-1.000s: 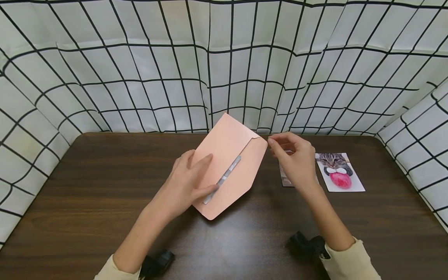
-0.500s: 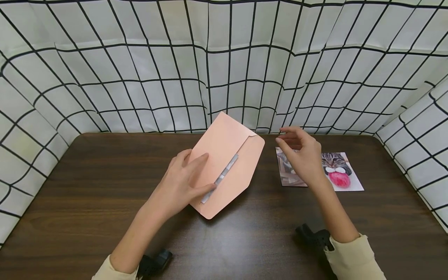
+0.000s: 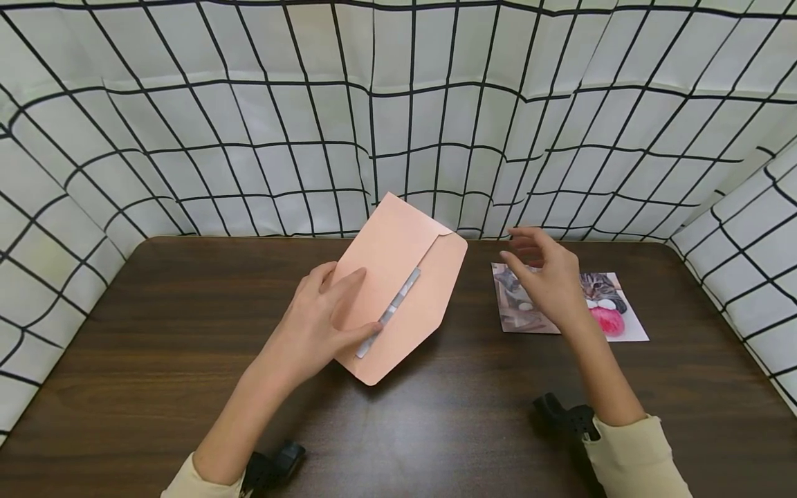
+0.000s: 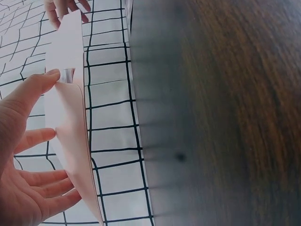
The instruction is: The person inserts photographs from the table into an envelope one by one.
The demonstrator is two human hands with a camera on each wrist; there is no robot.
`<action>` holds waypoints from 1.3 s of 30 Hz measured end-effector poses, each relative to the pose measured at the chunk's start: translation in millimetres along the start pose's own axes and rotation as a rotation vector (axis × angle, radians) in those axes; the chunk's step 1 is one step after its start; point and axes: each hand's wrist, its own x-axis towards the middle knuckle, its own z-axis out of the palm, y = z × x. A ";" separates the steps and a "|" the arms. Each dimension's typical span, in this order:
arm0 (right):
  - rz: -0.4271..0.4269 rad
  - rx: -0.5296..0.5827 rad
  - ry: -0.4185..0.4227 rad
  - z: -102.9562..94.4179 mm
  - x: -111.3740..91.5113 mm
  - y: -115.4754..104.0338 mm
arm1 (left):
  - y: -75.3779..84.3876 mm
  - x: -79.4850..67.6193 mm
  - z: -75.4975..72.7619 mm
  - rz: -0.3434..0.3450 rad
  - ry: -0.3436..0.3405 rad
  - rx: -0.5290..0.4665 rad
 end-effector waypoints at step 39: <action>0.091 -0.069 0.003 -17.3 6.7 40.1 | 0.9 -1.0 -2.0 -0.006 0.008 0.008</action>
